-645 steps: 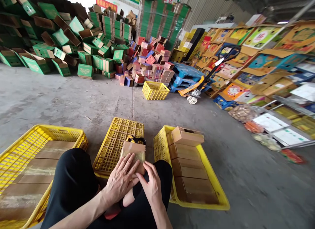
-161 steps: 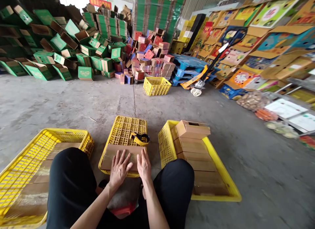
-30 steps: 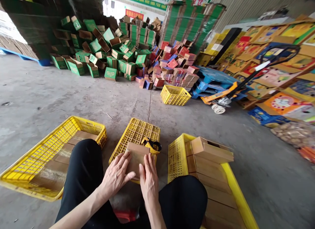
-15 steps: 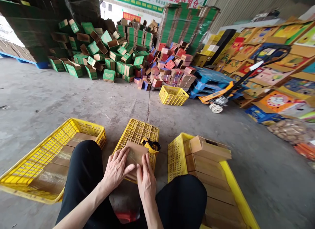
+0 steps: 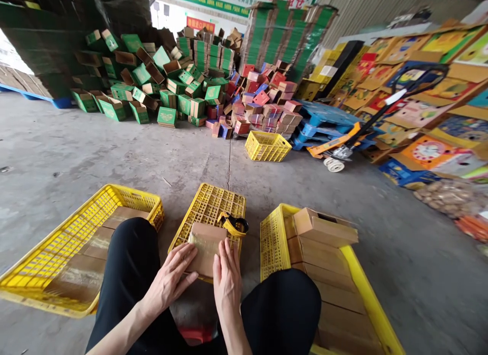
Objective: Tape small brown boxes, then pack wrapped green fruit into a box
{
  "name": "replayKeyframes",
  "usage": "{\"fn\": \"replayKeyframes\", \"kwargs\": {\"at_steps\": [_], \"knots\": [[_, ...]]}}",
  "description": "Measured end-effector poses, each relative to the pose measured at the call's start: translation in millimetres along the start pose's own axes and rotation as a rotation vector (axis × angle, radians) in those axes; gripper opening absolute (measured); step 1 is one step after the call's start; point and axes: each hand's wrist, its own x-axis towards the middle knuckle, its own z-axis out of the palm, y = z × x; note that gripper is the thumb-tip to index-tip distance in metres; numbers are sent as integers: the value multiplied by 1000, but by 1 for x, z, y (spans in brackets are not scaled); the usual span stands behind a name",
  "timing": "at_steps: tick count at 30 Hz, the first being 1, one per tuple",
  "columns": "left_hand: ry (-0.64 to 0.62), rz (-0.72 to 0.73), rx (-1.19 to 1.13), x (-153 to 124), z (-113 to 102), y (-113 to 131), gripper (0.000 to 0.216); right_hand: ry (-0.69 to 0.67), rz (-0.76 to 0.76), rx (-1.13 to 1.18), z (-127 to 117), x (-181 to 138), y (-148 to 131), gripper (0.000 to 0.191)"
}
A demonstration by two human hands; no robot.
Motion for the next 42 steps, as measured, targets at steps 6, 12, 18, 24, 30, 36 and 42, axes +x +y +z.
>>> {"fn": "replayKeyframes", "kwargs": {"at_steps": [6, 12, 18, 24, 30, 36, 42], "knots": [[19, 13, -74, 7, 3, -12, 63, 25, -156, -12, -10, 3, -2, 40], [67, -17, -149, 11, 8, -12, 56, -53, -210, 65, -21, 12, -21, 36], [152, -62, -199, 7, 15, -9, 41, -224, -182, 64, -25, 40, -45, 31], [204, -63, -198, 4, 19, -6, 37, -290, -214, -57, -19, 58, -55, 35], [226, -81, -92, -1, 18, -1, 36, -359, -242, -98, -9, 79, -53, 36], [218, -83, -86, 2, 15, 4, 34, -398, -304, -64, -20, 81, -51, 40], [188, -153, -187, 1, 2, 11, 27, -482, -329, 12, -40, 68, -50, 46]]}}
